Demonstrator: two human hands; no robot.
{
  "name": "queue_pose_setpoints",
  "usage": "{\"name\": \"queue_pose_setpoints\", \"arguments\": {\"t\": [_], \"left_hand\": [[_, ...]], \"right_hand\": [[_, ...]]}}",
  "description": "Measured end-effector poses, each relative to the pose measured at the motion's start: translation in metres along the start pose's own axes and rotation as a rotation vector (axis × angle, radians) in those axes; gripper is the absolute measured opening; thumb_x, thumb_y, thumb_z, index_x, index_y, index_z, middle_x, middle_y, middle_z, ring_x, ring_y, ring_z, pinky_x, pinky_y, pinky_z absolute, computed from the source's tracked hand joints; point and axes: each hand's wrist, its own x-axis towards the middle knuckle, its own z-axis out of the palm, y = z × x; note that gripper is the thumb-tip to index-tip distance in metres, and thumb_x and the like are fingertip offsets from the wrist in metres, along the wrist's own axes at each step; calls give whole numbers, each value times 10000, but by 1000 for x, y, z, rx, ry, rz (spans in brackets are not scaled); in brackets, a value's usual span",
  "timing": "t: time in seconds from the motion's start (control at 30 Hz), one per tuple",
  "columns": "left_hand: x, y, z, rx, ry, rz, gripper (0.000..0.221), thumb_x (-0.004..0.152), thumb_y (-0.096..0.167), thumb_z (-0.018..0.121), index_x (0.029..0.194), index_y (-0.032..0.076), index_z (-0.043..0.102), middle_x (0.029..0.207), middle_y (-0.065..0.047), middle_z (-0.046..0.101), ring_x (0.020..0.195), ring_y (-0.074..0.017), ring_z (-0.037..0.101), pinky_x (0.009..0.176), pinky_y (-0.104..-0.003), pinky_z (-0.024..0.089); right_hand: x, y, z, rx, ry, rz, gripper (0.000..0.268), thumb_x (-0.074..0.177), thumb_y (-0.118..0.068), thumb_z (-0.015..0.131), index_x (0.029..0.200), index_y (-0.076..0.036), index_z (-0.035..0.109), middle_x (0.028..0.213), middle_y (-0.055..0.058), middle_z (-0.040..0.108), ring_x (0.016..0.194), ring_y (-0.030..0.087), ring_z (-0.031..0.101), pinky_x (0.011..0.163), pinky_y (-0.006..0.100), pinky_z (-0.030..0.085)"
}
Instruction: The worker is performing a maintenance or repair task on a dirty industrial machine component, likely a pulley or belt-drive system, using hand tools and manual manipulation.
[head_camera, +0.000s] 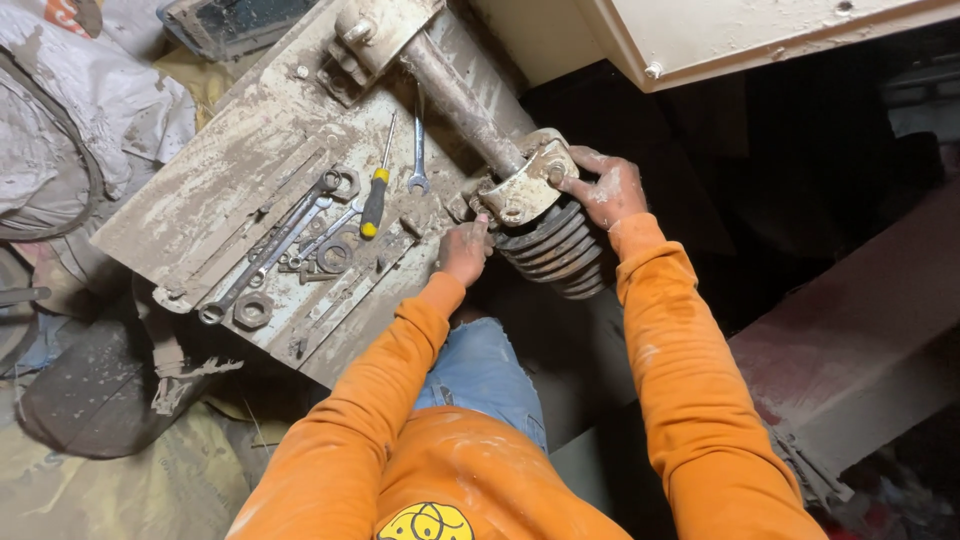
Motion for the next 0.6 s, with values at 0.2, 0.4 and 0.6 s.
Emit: {"name": "queue_pose_setpoints", "arguments": {"t": [0.2,0.4,0.6], "left_hand": [[5,1,3,536,134,313,428,1062,397,551,895,36,711,933,-199,712,902,-372,669,820,-478,517],[-17,17,-7,918,69,385,344,993,377,545,1137,82,650,1188,-142,648,1153,-331,583,916,-574,466],[-29,36,-51,763,-21,377,656,999,523,532,1456,52,505,1473,-217,479,1351,-407,424,1073,-579,324]], "right_hand": [[-2,-7,-1,-78,13,48,497,806,-215,837,1267,-74,715,1296,129,708,1229,268,654,1060,334,465],[-8,-13,-4,17,-12,57,475,816,-209,810,1265,-82,717,1270,104,743,1187,242,703,1052,330,500],[-9,2,4,-41,87,14,527,815,-224,844,1289,-48,694,1321,137,690,1234,296,647,1082,357,461]]}}
